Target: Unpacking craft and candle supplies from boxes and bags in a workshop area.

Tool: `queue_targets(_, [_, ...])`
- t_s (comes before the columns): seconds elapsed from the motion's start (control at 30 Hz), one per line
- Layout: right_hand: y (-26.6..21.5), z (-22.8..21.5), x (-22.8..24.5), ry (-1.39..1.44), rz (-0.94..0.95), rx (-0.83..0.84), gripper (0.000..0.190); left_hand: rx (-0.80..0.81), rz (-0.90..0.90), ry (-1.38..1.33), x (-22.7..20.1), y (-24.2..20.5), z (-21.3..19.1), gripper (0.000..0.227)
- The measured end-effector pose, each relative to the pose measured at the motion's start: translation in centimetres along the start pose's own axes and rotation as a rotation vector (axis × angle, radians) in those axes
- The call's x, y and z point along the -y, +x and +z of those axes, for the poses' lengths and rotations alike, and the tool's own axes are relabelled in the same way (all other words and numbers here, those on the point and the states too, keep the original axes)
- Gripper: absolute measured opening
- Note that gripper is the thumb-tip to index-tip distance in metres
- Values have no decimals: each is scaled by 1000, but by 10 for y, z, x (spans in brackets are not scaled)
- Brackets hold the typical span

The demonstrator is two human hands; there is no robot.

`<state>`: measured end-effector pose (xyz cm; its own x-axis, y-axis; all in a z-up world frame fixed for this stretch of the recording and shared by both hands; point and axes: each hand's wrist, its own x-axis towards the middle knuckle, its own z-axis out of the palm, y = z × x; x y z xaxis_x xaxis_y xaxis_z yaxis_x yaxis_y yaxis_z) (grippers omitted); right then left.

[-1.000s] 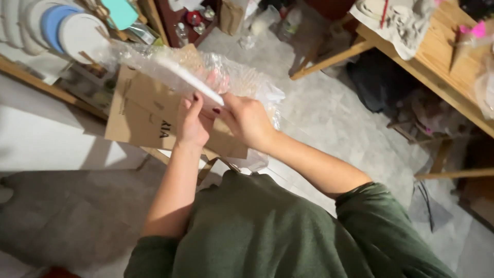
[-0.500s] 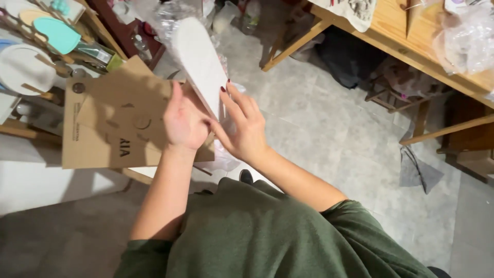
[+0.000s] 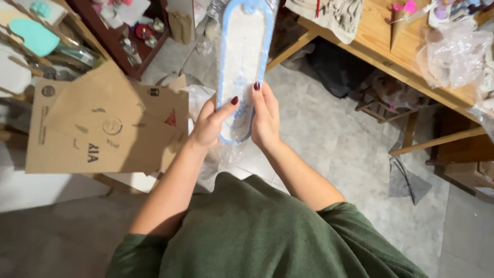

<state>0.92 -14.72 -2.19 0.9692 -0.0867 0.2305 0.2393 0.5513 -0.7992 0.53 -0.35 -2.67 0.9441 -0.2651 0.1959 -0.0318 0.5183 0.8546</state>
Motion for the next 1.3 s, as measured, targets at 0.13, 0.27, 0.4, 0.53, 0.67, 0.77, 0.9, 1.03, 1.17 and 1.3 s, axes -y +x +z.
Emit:
queue_targets(0.13, [8, 13, 26, -441, -95, 60, 39, -146, -12, 122, 3, 0, 7, 35])
queue_targets(0.27, [8, 17, 36, -769, -382, 218, 52, -292, 11, 671, -4, 7, 30, 46])
queue_targets(0.4, [23, -27, -9, -455, 29, 274, 36, -112, 514, 1307, -15, 4, 38, 76])
queue_targets(0.53, [47, -38, 9, 14, 345, 37, 35, -17, 193, 1705, -72, 1, 37, 87])
queue_targets(0.67, [54, -25, 50, 191, 357, 150, 43, -159, -247, 1283, -81, -22, -30, 82])
queue_targets(0.77, [58, -31, 55, 146, 277, 235, 45, -277, -271, 648, -59, -43, -71, 29])
queue_targets(0.9, [53, -52, 41, 156, 362, 256, 46, -409, 128, 945, -109, -44, -30, 9])
queue_targets(1.03, [42, -56, 38, 327, 474, 299, 43, -328, 519, 1193, -120, -39, -30, 8])
queue_targets(1.17, [35, -39, 49, 519, 509, 372, 44, -399, 179, 722, -43, -8, -72, 8])
queue_targets(1.3, [26, -10, 38, 570, 470, 363, 43, -427, 118, 395, 54, 6, -29, 8])
